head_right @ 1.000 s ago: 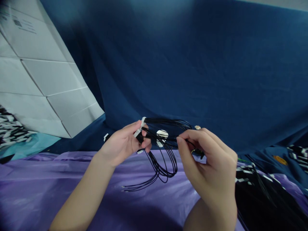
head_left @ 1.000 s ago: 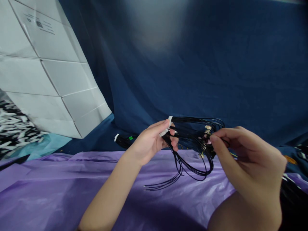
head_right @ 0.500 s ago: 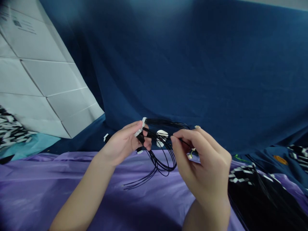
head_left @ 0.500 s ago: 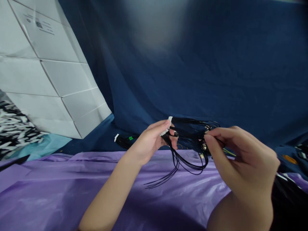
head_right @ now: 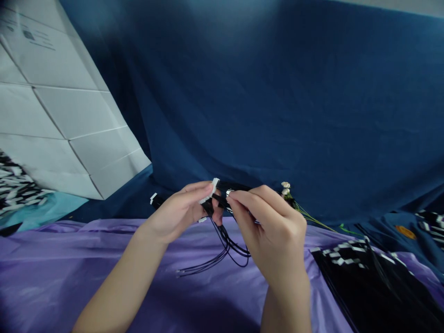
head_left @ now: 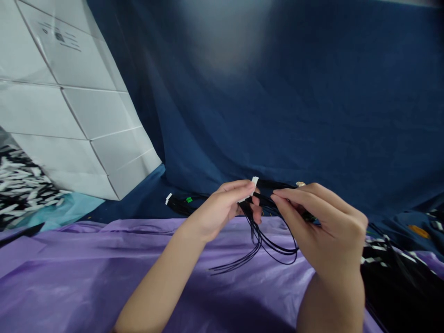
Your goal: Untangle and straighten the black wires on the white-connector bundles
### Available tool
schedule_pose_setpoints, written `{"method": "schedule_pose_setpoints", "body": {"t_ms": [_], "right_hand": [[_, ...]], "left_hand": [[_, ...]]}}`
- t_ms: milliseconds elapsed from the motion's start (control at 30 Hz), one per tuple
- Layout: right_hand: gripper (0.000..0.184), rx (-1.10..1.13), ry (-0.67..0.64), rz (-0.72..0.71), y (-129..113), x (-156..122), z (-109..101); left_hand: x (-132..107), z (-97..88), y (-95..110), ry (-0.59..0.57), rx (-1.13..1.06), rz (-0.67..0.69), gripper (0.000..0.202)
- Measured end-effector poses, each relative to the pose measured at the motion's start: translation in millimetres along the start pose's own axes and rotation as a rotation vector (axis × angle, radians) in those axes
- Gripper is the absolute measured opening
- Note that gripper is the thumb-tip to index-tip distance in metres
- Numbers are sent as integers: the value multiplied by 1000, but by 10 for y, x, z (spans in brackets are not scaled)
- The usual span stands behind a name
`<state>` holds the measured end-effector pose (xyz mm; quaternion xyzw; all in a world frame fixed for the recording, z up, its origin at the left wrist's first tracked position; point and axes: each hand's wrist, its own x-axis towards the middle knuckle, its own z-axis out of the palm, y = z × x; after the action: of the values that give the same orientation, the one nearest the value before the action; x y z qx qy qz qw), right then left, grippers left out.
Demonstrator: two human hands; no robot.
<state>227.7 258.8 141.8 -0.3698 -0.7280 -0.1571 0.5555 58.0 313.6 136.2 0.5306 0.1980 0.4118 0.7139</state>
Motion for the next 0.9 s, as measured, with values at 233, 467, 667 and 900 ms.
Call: {"method": "schedule_pose_setpoints", "body": {"t_ms": [233,467,667,900], "right_hand": [[20,-7,-5,1,15,-14,14],[17,-7,24,58,98,20,-4],[27,161,217,365,200,-32,-130],[13,282,121,576,317,-22,-100]], "left_hand": [[-2,12,-16,4,-40,-21,26],[58,-13,-58,31,-73,26,27],[54,-93,-7,55,-158,74,29],[7,-66,100,148,-298,99,31]]}}
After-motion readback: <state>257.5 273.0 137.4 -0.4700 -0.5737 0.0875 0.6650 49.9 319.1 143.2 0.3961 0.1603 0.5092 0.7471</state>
